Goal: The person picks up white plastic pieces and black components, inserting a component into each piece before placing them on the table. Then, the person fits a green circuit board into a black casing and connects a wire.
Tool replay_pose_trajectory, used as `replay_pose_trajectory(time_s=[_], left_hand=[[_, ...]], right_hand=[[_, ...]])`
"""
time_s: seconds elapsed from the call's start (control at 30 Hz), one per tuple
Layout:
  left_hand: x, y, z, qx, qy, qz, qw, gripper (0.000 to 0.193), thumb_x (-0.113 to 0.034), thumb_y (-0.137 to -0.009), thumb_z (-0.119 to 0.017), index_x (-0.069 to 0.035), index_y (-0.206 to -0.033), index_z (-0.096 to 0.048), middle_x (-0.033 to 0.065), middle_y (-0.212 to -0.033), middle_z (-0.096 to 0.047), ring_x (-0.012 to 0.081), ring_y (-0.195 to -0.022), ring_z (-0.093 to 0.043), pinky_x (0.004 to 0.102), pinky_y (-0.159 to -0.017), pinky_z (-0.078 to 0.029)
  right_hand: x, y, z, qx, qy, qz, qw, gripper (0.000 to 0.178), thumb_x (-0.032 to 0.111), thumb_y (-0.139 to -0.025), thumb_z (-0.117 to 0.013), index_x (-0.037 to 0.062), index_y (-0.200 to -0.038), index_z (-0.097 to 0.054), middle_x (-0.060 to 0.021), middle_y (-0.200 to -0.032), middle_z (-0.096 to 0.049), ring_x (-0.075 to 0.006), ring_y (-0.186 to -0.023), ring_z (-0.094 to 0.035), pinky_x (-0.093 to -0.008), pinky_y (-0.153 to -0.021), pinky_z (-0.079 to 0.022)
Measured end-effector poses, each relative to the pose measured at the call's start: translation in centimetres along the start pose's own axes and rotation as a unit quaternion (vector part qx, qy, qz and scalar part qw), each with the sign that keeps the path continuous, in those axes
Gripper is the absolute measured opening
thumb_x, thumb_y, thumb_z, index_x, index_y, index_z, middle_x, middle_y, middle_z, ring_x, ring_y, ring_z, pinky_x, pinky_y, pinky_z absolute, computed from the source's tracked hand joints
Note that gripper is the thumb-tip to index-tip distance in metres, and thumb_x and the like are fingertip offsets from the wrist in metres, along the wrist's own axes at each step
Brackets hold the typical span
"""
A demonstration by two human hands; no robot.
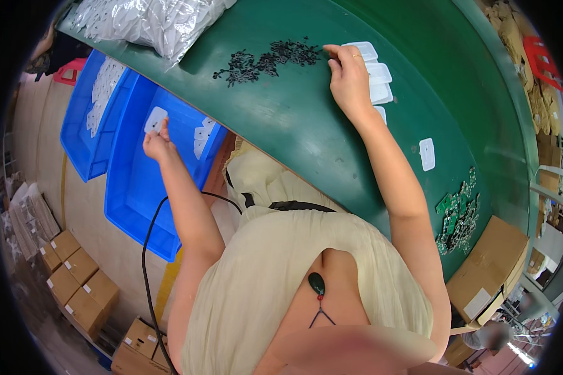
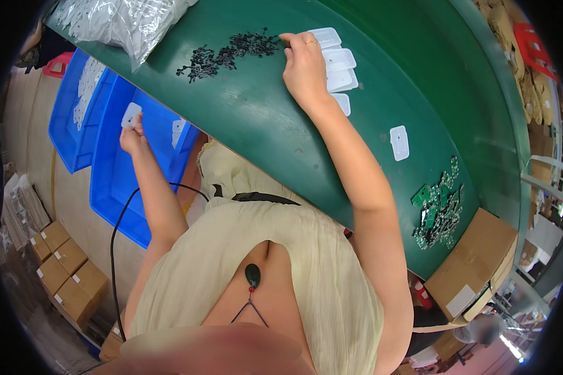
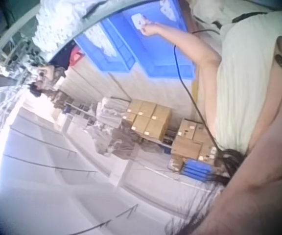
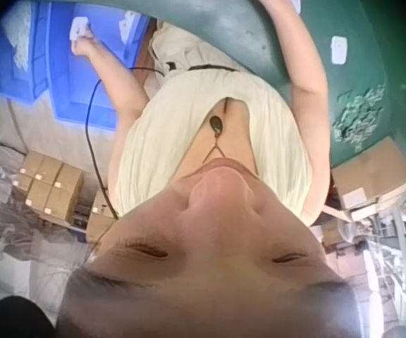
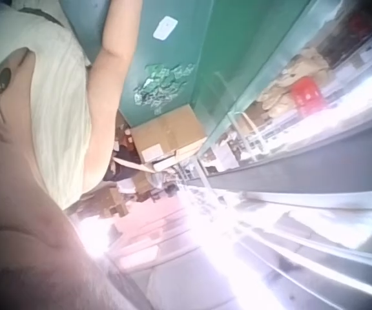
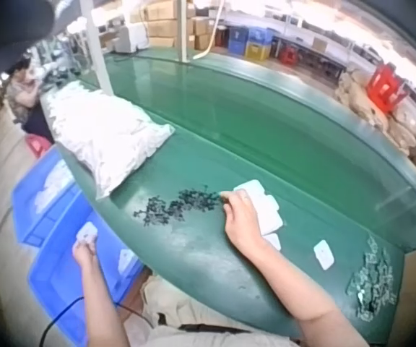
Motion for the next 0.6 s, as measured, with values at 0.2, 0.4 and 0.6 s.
replay_pose_trajectory(time_s=[0.2,0.4,0.6], left_hand=[[13.6,-3.5,8.7,-0.160,-0.071,0.293,0.940,0.028,0.004,-0.082,-0.030,0.017,-0.105,-0.037,0.0318,-0.101,-0.047,0.0456,-0.070,-0.057,0.0437,-0.049,-0.057],[22.7,-5.8,16.8,-0.154,-0.240,0.347,0.894,0.026,0.000,-0.080,-0.038,0.010,-0.104,-0.045,0.0267,-0.102,-0.050,0.0447,-0.067,-0.057,0.0481,-0.049,-0.054],[23.1,-9.8,25.5,0.033,-0.491,0.334,0.804,0.025,-0.005,-0.078,-0.046,0.007,-0.100,-0.048,0.0244,-0.103,-0.052,0.0384,-0.071,-0.059,0.0487,-0.052,-0.052]], right_hand=[[-1.0,-2.2,-1.6,0.047,0.039,-0.008,0.998,0.015,-0.001,-0.072,-0.058,0.0027,-0.086,-0.060,-0.0122,-0.089,-0.052,-0.0297,-0.087,-0.050,-0.0364,-0.073,-0.044],[-0.2,-2.4,-1.6,0.033,0.068,0.056,0.996,0.008,-0.001,-0.071,-0.060,0.0011,-0.076,-0.054,-0.0140,-0.077,-0.052,-0.0302,-0.075,-0.051,-0.0364,-0.067,-0.042],[2.9,0.2,-0.1,0.024,-0.039,0.044,0.998,0.013,0.000,-0.077,-0.054,0.0006,-0.090,-0.050,-0.0139,-0.081,-0.053,-0.0282,-0.077,-0.052,-0.0346,-0.067,-0.042]])
Point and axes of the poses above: each hand's wrist, its own y-axis away from the middle knuckle, its own z-axis out of the back of the hand, x = y × z, the point moved 7 cm from there along -y, towards the middle knuckle
